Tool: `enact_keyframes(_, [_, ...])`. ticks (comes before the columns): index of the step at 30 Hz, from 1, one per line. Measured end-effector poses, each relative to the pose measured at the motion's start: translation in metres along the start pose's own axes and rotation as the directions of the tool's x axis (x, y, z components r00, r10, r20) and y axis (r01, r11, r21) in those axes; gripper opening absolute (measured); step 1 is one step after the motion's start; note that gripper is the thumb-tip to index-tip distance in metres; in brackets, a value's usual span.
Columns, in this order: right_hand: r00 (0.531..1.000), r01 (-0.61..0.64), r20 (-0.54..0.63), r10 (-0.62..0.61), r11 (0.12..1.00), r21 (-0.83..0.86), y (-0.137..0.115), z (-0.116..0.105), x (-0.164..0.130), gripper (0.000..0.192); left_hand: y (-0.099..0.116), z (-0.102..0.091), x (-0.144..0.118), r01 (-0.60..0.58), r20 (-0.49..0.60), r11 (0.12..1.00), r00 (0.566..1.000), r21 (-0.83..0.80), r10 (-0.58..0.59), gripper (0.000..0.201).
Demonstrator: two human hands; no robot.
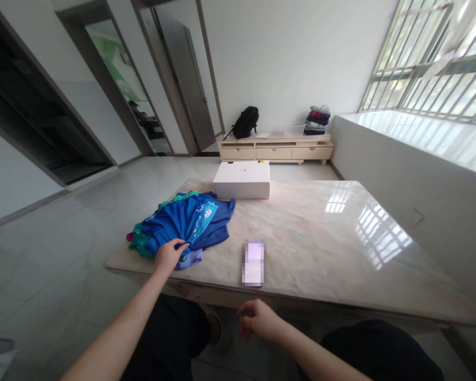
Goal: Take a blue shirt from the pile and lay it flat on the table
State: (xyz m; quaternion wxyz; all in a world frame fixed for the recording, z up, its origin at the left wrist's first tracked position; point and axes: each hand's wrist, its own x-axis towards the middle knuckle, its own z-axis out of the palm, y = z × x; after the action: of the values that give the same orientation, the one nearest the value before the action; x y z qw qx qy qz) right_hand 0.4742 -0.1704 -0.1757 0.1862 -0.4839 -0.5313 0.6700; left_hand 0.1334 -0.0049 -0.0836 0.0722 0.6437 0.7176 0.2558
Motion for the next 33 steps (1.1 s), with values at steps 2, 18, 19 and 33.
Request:
enact_keyframes(2, [1.0, -0.004, -0.003, 0.004, 1.0, 0.023, 0.002, -0.003, 0.002, 0.036, 0.009, -0.004, 0.003, 0.047, -0.034, 0.998, 0.998, -0.05, -0.049, 0.029])
enact_keyframes(18, [0.978, -0.077, 0.203, -0.052, 0.811, 0.58, -0.025, 0.002, -0.013, 0.072, 0.1, -0.059, -0.083, 0.191, 0.463, 0.615, 0.826, -0.765, 0.32, 0.066])
enact_keyframes(19, [0.969, -0.084, 0.235, -0.082, 0.781, 0.619, -0.03, 0.002, -0.017, 0.075, 0.103, -0.061, -0.096, 0.233, 0.562, 0.613, 0.711, -0.755, 0.423, 0.071])
enact_keyframes(33, [0.969, -0.242, 0.194, 0.151, 0.725, 0.645, -0.026, 0.044, -0.044, 0.046, 0.124, -0.025, -0.116, 0.28, 0.813, 0.826, 0.488, -0.49, 0.317, 0.053])
